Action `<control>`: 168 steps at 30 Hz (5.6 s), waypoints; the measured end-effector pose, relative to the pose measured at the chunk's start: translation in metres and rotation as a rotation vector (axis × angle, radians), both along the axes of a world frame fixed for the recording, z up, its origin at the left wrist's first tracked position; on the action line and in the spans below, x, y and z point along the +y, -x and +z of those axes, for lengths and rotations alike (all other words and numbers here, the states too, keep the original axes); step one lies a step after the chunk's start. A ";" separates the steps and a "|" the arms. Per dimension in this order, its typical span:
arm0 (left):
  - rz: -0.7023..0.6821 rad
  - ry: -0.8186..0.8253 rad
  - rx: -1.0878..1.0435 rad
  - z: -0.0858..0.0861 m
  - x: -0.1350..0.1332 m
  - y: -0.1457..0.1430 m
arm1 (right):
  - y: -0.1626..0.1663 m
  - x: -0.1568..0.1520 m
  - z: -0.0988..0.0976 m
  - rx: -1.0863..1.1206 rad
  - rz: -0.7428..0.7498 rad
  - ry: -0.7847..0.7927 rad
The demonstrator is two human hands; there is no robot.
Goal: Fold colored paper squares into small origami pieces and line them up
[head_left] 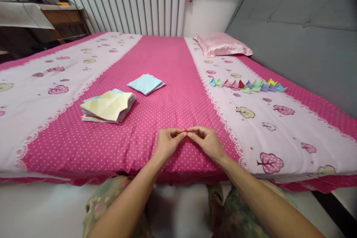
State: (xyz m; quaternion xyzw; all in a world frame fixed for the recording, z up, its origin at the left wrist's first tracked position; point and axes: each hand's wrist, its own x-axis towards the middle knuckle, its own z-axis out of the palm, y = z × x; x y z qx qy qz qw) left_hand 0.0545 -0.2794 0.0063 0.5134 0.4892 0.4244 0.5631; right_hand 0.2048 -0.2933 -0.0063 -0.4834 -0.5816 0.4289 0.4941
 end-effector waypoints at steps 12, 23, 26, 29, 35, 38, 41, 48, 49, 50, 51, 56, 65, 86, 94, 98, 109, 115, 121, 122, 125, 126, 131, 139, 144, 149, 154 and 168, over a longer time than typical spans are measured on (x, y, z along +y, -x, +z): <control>-0.046 0.026 -0.018 -0.001 -0.004 -0.005 | 0.000 0.002 0.001 0.061 -0.031 0.014; -0.007 0.168 -0.213 -0.002 -0.002 -0.004 | 0.002 0.005 -0.003 0.390 -0.171 0.190; 0.025 0.147 -0.201 -0.004 -0.001 -0.004 | 0.002 0.005 -0.003 0.386 -0.164 0.195; 0.039 0.127 -0.209 -0.003 -0.001 -0.004 | 0.002 0.006 -0.003 0.386 -0.155 0.200; -0.029 0.144 -0.176 0.001 -0.003 0.000 | 0.001 0.005 -0.003 0.279 -0.112 0.164; -0.089 0.157 -0.127 0.000 -0.005 0.000 | 0.002 0.003 -0.003 0.174 -0.017 0.137; -0.085 0.131 -0.123 -0.001 -0.005 -0.001 | 0.004 0.001 -0.002 0.157 0.017 0.120; 0.104 0.099 -0.311 -0.001 0.000 0.000 | 0.003 0.002 -0.003 0.054 0.032 0.069; 0.106 0.099 -0.319 -0.002 0.000 0.000 | 0.003 0.001 -0.004 0.027 0.024 0.048; 0.103 0.100 -0.323 -0.002 0.000 0.001 | 0.003 0.001 -0.004 0.014 0.020 0.032; 0.102 0.101 -0.326 -0.002 0.000 0.001 | 0.002 0.001 -0.004 0.011 0.020 0.023; 0.096 0.093 -0.344 0.000 -0.001 0.000 | 0.002 -0.002 0.000 -0.003 0.025 0.003; 0.076 0.109 -0.347 0.003 -0.003 0.000 | -0.001 -0.001 0.000 0.098 0.101 0.064; 0.019 0.133 -0.267 0.003 -0.004 0.000 | 0.003 -0.005 0.009 -0.290 -0.008 -0.248; -0.143 0.057 -0.293 -0.002 -0.004 0.000 | 0.001 0.000 -0.002 0.036 -0.028 0.013; -0.118 0.043 -0.288 -0.003 -0.003 0.000 | 0.004 0.001 -0.003 0.122 -0.014 0.088; -0.039 -0.023 -0.192 -0.004 -0.003 -0.001 | 0.008 0.002 -0.008 0.182 0.020 0.141; -0.028 -0.065 -0.114 -0.005 -0.003 -0.001 | 0.010 0.002 -0.009 0.164 0.038 0.153; -0.073 -0.142 -0.046 -0.008 -0.003 -0.001 | 0.013 -0.004 -0.003 0.022 0.008 0.063; -0.079 -0.174 0.004 -0.008 -0.004 -0.001 | 0.014 -0.006 -0.002 -0.017 0.005 0.034; -0.072 -0.292 0.247 -0.007 -0.009 -0.002 | 0.016 -0.009 -0.001 -0.130 0.009 -0.057; -0.060 -0.331 0.329 -0.007 -0.011 -0.003 | 0.016 -0.009 -0.002 -0.164 0.004 -0.086; 0.002 -0.380 0.371 -0.010 -0.016 -0.005 | 0.015 -0.010 -0.006 -0.263 -0.049 -0.243; -0.022 -0.087 -0.037 -0.021 -0.007 -0.006 | 0.015 -0.005 -0.006 -0.223 -0.092 -0.278; -0.098 0.081 -0.240 -0.010 -0.006 -0.005 | 0.013 0.001 -0.004 -0.060 0.002 -0.146; -0.080 0.264 -0.363 0.001 -0.008 0.001 | 0.008 0.003 0.003 -0.120 0.006 -0.192; -0.084 0.284 -0.474 0.002 -0.006 0.003 | 0.006 0.001 0.009 -0.121 0.020 -0.202; -0.130 0.143 -0.375 -0.008 -0.007 -0.006 | 0.009 0.003 0.001 0.115 -0.010 0.111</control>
